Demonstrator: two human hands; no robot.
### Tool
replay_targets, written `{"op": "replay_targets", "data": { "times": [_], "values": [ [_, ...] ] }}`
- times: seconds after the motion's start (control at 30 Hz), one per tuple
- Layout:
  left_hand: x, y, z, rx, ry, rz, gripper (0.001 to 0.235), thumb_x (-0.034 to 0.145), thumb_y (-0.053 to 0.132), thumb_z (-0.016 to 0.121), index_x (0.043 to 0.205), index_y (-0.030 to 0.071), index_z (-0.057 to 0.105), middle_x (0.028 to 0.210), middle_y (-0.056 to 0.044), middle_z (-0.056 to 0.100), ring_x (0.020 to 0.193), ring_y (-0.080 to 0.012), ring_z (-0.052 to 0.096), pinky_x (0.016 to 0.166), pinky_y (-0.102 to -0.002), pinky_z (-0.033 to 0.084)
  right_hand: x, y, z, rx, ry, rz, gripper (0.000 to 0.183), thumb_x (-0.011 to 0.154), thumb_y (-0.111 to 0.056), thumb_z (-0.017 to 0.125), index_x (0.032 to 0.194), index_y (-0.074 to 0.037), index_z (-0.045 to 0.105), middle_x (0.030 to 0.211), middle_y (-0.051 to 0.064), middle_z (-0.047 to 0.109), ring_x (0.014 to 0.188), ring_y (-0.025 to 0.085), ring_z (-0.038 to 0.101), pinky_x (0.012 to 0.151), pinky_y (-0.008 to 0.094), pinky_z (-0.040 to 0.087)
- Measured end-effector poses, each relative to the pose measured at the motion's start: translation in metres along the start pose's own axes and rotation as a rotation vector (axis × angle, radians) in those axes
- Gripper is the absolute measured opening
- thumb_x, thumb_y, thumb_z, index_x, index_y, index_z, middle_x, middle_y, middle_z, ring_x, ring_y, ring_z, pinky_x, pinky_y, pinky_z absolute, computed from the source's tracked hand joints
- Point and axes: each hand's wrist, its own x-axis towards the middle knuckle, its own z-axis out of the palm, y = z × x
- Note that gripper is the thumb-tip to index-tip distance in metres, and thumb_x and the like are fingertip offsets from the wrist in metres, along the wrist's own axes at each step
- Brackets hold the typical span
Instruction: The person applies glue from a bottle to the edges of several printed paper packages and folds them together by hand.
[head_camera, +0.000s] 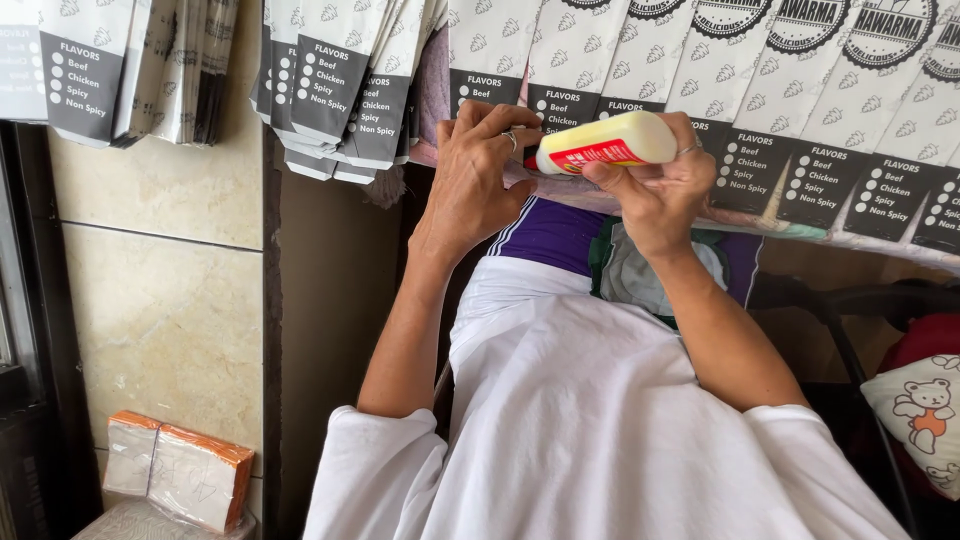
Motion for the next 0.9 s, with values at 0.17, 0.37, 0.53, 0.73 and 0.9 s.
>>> {"op": "replay_targets", "data": {
  "times": [0.17, 0.37, 0.53, 0.73, 0.9],
  "values": [
    [0.000, 0.001, -0.002, -0.031, 0.007, -0.016, 0.046, 0.073, 0.016, 0.092, 0.115, 0.012, 0.073, 0.122, 0.003, 0.066, 0.107, -0.0247, 0.053, 0.078, -0.043, 0.036, 0.001, -0.002, -0.012, 0.008, -0.007, 0.004, 0.037, 0.086, -0.004, 0.090, 0.105, -0.001, 0.058, 0.091, 0.009, 0.066, 0.087, 0.019, 0.066, 0.079, 0.031, 0.061],
    [0.001, 0.003, 0.008, -0.057, 0.072, -0.044, 0.027, 0.082, 0.021, 0.087, 0.105, 0.011, 0.077, 0.119, 0.004, 0.067, 0.102, -0.0248, 0.052, 0.075, -0.042, 0.033, -0.006, -0.002, -0.046, 0.080, 0.051, 0.021, 0.037, 0.087, 0.000, 0.087, 0.113, 0.000, 0.061, 0.098, 0.012, 0.067, 0.097, 0.025, 0.068, 0.086, 0.037, 0.065],
    [0.002, 0.011, 0.015, -0.056, 0.118, -0.172, 0.022, 0.075, 0.014, 0.081, 0.096, 0.014, 0.076, 0.114, 0.009, 0.068, 0.103, -0.0231, 0.051, 0.074, -0.043, 0.032, -0.007, -0.005, -0.038, 0.091, 0.072, -0.042, 0.041, 0.084, 0.004, 0.088, 0.113, 0.000, 0.059, 0.098, 0.013, 0.068, 0.095, 0.028, 0.071, 0.083, 0.040, 0.068],
    [0.005, 0.012, 0.011, -0.065, 0.162, -0.105, 0.027, 0.080, -0.009, 0.063, 0.094, 0.010, 0.077, 0.110, 0.005, 0.069, 0.098, -0.0234, 0.051, 0.070, -0.043, 0.029, -0.005, -0.007, -0.013, -0.027, 0.042, -0.062, 0.038, 0.085, -0.001, 0.090, 0.109, 0.002, 0.060, 0.094, 0.014, 0.068, 0.090, 0.027, 0.070, 0.079, 0.037, 0.067],
    [0.004, 0.007, 0.012, -0.045, 0.156, -0.090, 0.029, 0.093, -0.008, 0.057, 0.100, 0.012, 0.077, 0.113, 0.006, 0.070, 0.099, -0.0217, 0.052, 0.071, -0.041, 0.029, -0.003, 0.002, 0.000, 0.025, 0.016, 0.019, 0.041, 0.085, -0.004, 0.090, 0.110, 0.002, 0.058, 0.096, 0.010, 0.063, 0.093, 0.022, 0.066, 0.085, 0.034, 0.065]
  ]
}}
